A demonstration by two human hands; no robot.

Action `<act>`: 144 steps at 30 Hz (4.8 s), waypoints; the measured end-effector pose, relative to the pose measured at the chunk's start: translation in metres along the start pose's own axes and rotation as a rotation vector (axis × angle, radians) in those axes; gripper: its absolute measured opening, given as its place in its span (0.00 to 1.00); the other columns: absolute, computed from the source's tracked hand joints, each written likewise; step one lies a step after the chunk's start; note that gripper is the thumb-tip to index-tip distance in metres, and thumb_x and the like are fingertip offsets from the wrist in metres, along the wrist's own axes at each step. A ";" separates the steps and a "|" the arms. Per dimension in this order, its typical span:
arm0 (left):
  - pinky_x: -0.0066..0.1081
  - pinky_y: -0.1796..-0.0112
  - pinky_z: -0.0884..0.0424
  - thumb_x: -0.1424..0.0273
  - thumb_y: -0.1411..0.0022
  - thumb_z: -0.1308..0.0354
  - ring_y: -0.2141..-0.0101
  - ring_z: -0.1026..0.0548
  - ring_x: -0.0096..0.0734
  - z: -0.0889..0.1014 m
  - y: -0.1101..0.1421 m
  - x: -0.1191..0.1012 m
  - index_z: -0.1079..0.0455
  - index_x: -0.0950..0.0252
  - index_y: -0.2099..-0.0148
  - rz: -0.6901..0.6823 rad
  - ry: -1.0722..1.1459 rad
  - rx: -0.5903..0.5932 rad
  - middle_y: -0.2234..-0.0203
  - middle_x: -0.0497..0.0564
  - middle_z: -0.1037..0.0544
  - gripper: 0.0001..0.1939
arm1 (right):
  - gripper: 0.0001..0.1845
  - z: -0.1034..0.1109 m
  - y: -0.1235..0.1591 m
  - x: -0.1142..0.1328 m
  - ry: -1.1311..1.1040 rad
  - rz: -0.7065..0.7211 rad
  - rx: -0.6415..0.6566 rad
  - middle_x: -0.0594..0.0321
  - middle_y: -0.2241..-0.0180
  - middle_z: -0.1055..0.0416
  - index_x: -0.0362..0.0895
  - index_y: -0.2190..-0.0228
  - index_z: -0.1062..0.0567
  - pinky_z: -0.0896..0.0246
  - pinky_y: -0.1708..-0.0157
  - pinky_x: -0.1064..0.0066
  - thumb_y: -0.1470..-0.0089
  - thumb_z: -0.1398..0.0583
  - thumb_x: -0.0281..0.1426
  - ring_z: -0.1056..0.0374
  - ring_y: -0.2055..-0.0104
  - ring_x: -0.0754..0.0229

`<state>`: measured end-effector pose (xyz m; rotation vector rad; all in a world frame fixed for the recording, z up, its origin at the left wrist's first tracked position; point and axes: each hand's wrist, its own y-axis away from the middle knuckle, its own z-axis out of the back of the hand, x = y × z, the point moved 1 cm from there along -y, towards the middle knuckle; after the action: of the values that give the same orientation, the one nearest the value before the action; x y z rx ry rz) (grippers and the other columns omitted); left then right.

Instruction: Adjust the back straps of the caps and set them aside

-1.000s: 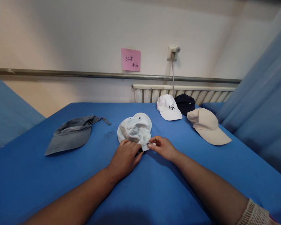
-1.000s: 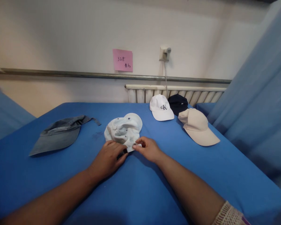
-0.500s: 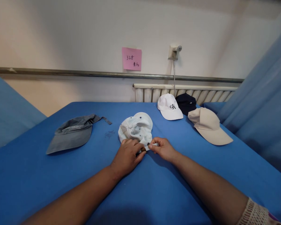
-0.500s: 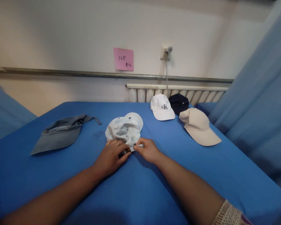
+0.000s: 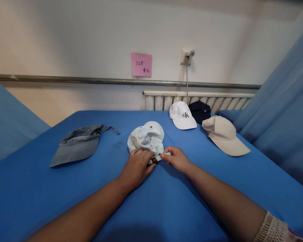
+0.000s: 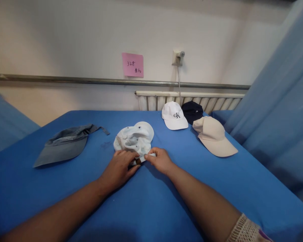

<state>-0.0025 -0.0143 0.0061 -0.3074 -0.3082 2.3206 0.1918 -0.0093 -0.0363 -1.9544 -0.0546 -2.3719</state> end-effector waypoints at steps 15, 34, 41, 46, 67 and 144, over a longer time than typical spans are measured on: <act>0.45 0.53 0.40 0.68 0.37 0.45 0.61 0.28 0.42 0.006 0.005 0.015 0.28 0.61 0.53 0.045 -0.022 0.086 0.63 0.53 0.23 0.11 | 0.08 0.011 -0.016 -0.016 0.136 -0.018 -0.296 0.66 0.75 0.29 0.45 0.69 0.29 0.42 0.74 0.71 0.55 0.40 0.33 0.35 0.75 0.62; 0.46 0.51 0.38 0.60 0.43 0.41 0.57 0.27 0.46 -0.009 0.004 0.014 0.26 0.61 0.59 0.410 0.353 -0.001 0.63 0.52 0.20 0.13 | 0.09 0.006 -0.009 -0.014 0.185 0.084 -0.197 0.67 0.76 0.29 0.45 0.72 0.28 0.42 0.73 0.73 0.48 0.43 0.37 0.35 0.74 0.63; 0.34 0.61 0.30 0.61 0.52 0.36 0.65 0.24 0.37 -0.005 -0.002 0.013 0.32 0.63 0.66 0.576 0.813 -0.115 0.69 0.49 0.22 0.14 | 0.08 0.007 -0.011 -0.015 0.136 0.067 -0.192 0.68 0.78 0.30 0.45 0.73 0.28 0.45 0.75 0.74 0.49 0.42 0.37 0.37 0.76 0.64; 0.30 0.67 0.30 0.60 0.55 0.32 0.69 0.25 0.33 0.003 -0.004 0.015 0.32 0.65 0.66 0.707 1.103 -0.141 0.72 0.49 0.23 0.18 | 0.09 0.006 -0.013 -0.020 0.095 0.055 -0.162 0.68 0.78 0.30 0.44 0.72 0.28 0.43 0.74 0.74 0.48 0.42 0.37 0.36 0.76 0.64; 0.28 0.70 0.36 0.56 0.53 0.34 0.74 0.32 0.26 0.008 -0.005 0.008 0.32 0.65 0.69 0.683 1.198 -0.076 0.77 0.45 0.28 0.18 | 0.05 -0.005 0.010 0.025 0.607 0.617 -0.023 0.60 0.59 0.28 0.48 0.62 0.25 0.45 0.52 0.62 0.41 0.41 0.29 0.35 0.54 0.55; 0.28 0.60 0.28 0.74 0.44 0.35 0.64 0.23 0.27 -0.005 0.012 -0.010 0.26 0.65 0.62 0.983 1.835 -0.288 0.66 0.50 0.21 0.06 | 0.14 -0.027 0.008 0.008 -0.032 0.225 0.005 0.63 0.75 0.30 0.43 0.75 0.24 0.41 0.70 0.71 0.48 0.40 0.41 0.36 0.72 0.62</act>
<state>-0.0023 -0.0285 -0.0009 -2.8365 0.5694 1.6843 0.1644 -0.0198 -0.0341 -1.8851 0.1495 -2.1961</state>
